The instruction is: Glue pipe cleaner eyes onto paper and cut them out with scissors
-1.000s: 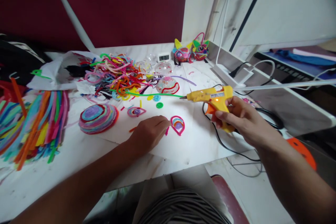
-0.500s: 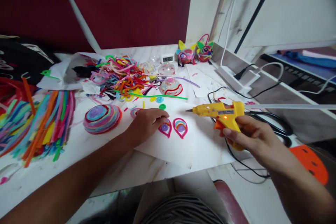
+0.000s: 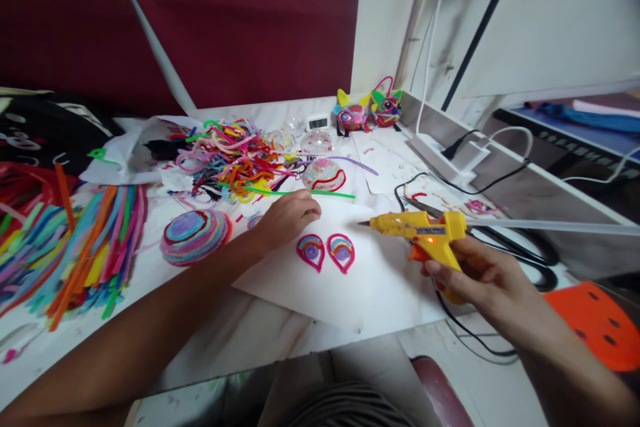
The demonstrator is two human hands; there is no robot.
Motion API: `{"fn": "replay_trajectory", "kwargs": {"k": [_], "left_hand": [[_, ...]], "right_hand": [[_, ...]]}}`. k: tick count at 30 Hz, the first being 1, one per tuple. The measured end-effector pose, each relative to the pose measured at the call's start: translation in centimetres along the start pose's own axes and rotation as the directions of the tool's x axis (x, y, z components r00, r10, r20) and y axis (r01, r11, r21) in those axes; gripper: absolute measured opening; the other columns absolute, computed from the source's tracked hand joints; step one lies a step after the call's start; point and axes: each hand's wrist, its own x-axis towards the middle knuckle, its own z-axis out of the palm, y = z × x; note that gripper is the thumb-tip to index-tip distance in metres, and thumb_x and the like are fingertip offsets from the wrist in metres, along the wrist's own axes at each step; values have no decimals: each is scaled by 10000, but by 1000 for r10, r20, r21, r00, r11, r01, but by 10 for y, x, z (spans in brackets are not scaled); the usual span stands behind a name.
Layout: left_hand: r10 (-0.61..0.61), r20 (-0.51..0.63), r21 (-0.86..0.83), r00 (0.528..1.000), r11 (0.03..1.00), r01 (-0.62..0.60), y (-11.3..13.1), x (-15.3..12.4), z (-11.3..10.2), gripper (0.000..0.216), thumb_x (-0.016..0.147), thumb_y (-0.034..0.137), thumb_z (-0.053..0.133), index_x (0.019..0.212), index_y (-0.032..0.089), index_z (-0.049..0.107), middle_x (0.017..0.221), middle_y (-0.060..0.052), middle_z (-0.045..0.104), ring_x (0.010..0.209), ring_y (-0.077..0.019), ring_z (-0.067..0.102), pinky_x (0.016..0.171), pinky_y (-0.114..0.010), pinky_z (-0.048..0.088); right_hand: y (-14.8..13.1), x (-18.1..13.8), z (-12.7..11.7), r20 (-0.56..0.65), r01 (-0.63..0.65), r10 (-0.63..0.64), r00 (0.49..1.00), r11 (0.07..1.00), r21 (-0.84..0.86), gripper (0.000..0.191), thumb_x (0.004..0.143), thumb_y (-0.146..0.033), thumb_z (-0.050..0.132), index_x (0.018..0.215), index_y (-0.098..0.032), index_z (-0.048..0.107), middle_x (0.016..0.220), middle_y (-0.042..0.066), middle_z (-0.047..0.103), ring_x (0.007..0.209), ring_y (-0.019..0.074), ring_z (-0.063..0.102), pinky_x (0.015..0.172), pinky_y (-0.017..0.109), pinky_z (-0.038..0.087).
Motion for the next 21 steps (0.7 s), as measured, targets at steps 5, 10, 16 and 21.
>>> {"fn": "replay_trajectory", "kwargs": {"k": [5,10,16,21], "left_hand": [[-77,-89,-62,993,996,72,-14,-6,-9,181,826,218,566,807,160,736,796,-30,646,696,-136,588,646,-243,434],[-90,-107,-102,990,992,79,-18,-10,-5,182,820,228,575,808,162,744,785,-27,666,679,-128,590,635,-233,440],[-90,-100,-131,991,988,77,-17,-10,2,178,810,206,570,810,182,746,821,-27,700,697,-134,601,650,-237,455],[-161,-159,-146,974,980,138,-17,-11,-5,203,831,238,555,881,163,738,873,-43,717,731,-146,617,682,-248,463]], "right_hand": [[4,-1,1,-18,-7,7,1000,1000,-4,328,740,-497,771,930,-231,766,832,70,724,660,178,580,463,218,378],[8,1,4,-15,-20,19,1000,1000,-20,303,737,-507,774,887,-244,762,825,71,731,684,198,598,505,238,421],[5,1,9,-24,-30,30,999,999,-15,309,719,-499,779,856,-224,749,773,77,710,623,198,579,445,239,396],[6,-2,9,-22,-8,7,1000,999,-31,283,726,-489,778,820,-225,739,704,47,656,592,164,540,426,210,358]]}}
